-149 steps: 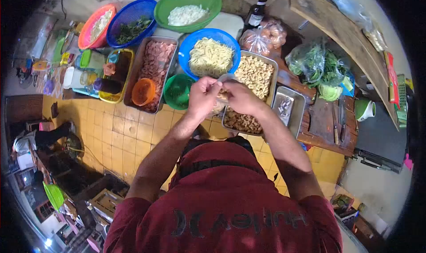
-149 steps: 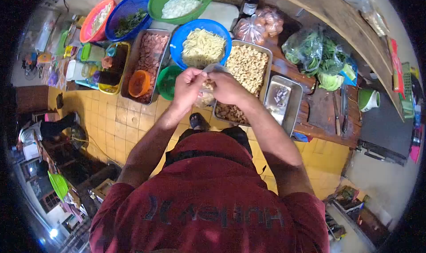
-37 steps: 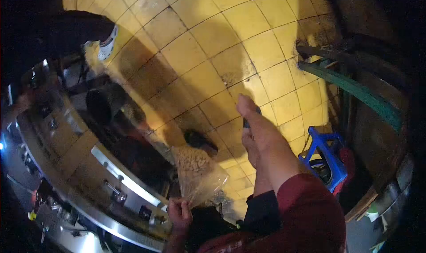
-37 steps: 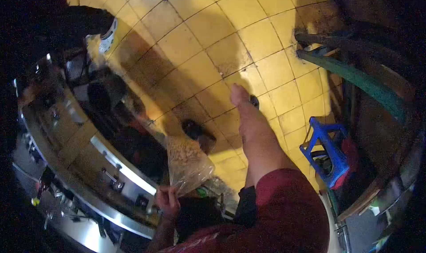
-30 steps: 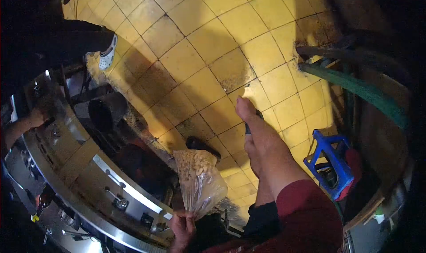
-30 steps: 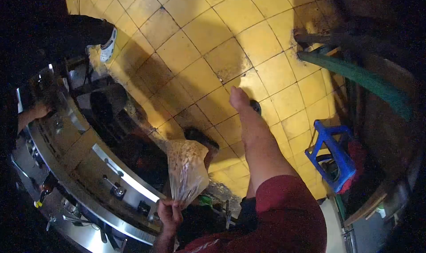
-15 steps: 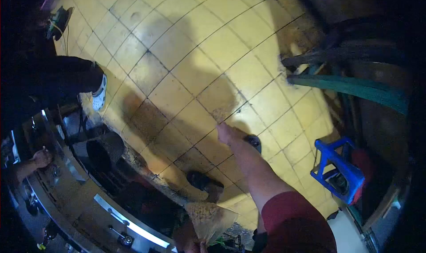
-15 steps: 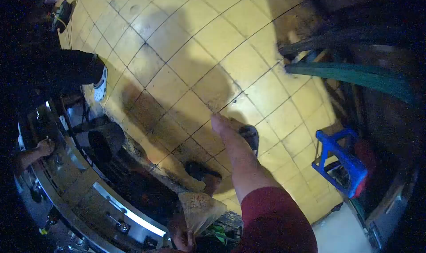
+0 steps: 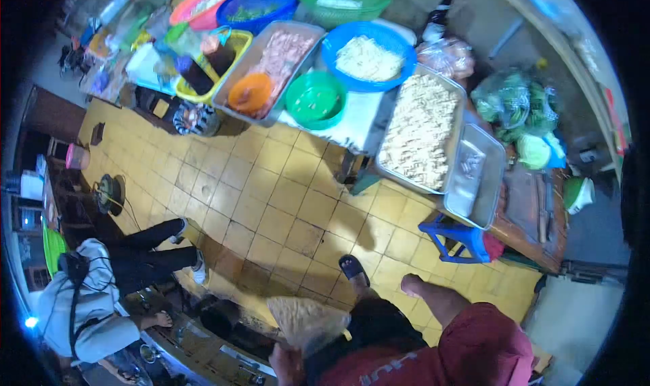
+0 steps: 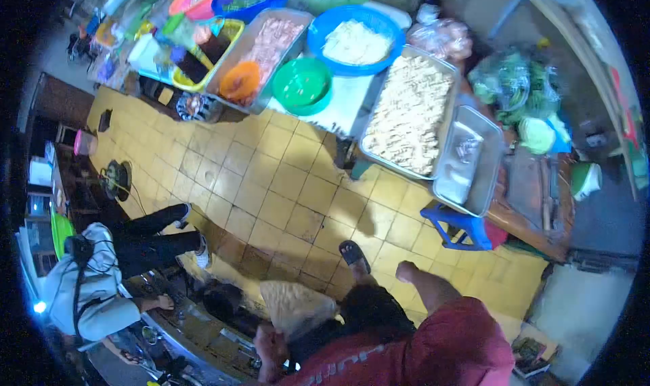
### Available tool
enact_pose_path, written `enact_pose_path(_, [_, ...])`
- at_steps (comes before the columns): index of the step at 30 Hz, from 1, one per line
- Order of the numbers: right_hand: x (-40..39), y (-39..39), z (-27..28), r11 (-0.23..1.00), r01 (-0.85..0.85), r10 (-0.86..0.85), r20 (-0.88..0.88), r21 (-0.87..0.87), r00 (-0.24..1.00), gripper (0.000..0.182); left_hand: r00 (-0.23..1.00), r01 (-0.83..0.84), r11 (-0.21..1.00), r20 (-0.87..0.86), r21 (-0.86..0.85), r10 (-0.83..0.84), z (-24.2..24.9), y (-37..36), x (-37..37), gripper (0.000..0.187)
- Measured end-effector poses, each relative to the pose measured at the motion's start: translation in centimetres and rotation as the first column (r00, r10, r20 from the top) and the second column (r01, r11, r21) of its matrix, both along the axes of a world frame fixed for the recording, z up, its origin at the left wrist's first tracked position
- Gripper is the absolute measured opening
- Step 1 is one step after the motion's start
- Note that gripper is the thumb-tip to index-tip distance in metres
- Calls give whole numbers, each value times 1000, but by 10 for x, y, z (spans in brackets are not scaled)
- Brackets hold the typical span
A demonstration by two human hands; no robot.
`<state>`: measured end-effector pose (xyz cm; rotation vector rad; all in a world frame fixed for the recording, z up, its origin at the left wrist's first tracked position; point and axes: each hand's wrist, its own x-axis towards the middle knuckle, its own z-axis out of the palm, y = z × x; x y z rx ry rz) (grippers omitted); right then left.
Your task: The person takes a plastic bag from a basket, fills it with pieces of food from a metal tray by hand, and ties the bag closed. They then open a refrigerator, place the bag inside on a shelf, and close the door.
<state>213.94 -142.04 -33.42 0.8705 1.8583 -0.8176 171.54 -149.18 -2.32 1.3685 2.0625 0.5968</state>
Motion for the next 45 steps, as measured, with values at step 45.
enact_pose_path(45, [92,366,555,245,963,-256,-951,108,172,32,307,868,-252,-861,428,-406,219,564,257,13])
